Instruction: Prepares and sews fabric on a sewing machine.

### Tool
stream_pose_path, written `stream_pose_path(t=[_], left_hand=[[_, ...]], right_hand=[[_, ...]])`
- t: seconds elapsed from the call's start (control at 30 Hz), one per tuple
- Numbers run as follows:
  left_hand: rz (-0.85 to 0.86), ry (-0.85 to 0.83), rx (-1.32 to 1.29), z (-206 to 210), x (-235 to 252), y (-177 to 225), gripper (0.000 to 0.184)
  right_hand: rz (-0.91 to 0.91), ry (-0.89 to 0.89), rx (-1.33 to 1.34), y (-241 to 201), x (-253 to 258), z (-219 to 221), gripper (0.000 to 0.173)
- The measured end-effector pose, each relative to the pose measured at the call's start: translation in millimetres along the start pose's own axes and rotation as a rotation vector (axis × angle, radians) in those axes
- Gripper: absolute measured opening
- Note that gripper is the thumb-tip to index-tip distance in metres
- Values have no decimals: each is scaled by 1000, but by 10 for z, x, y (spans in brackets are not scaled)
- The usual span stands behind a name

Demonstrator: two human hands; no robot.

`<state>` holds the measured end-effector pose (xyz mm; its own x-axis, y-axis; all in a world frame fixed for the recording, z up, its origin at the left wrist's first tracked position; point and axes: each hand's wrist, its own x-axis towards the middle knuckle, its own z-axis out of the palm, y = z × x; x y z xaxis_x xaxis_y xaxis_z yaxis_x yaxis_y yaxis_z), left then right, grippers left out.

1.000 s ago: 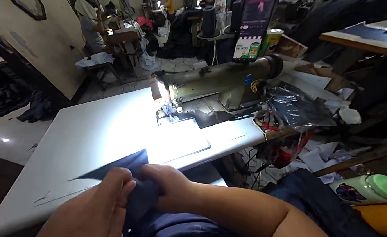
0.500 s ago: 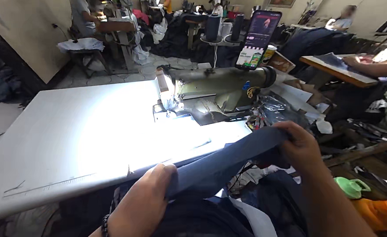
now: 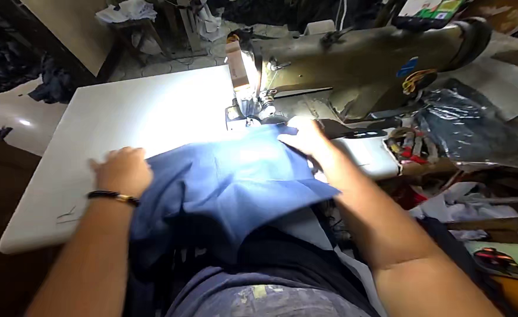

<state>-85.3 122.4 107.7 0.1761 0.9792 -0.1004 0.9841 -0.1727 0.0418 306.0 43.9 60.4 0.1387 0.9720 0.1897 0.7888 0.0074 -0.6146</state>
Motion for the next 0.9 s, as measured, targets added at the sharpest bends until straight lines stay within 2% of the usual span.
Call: stream_pose_path(t=[0.03,0.1,0.13,0.2,0.33,0.4,0.47,0.53,0.57,0.67,0.73,0.77,0.83,0.9], left_hand=[[89,48,-17,110,65,209,33],[313,151,-60,339,169,589,31],[400,188,-88,441,214,732,32],[458,220,-140,646,316,884,40],[442,243,-256,925,461,891,54],[487,257,-289,964,480,849,52],[537,286,-303,979,493,833,49],[552,284,-311,987,481,824,52],[556,278,-307,995,478,815,55],[567,266,-315,1021,477,811,60],[600,294,-326,1043,482,823,57],[631,322,-339,1038,486,829,53],[722,381,-388,1016,469,842,42],[822,440,-459,1017,443,846,32]], right_hand=[[80,-16,-4,-1,72,144,32],[124,6,-6,-18,39,273,32],[93,34,-4,-12,-30,295,32],[-20,122,28,55,-174,340,29],[-134,199,66,164,-272,370,23],[-167,220,67,174,-266,394,20],[-157,196,48,169,-260,348,26],[-102,183,-21,209,-300,198,32],[-57,222,-83,286,-338,93,30],[187,285,-240,691,-493,-295,31],[317,305,-265,869,-590,-434,34],[310,328,-254,868,-618,-439,34],[169,361,-195,722,-619,-343,34],[23,292,-106,501,-533,-196,35]])
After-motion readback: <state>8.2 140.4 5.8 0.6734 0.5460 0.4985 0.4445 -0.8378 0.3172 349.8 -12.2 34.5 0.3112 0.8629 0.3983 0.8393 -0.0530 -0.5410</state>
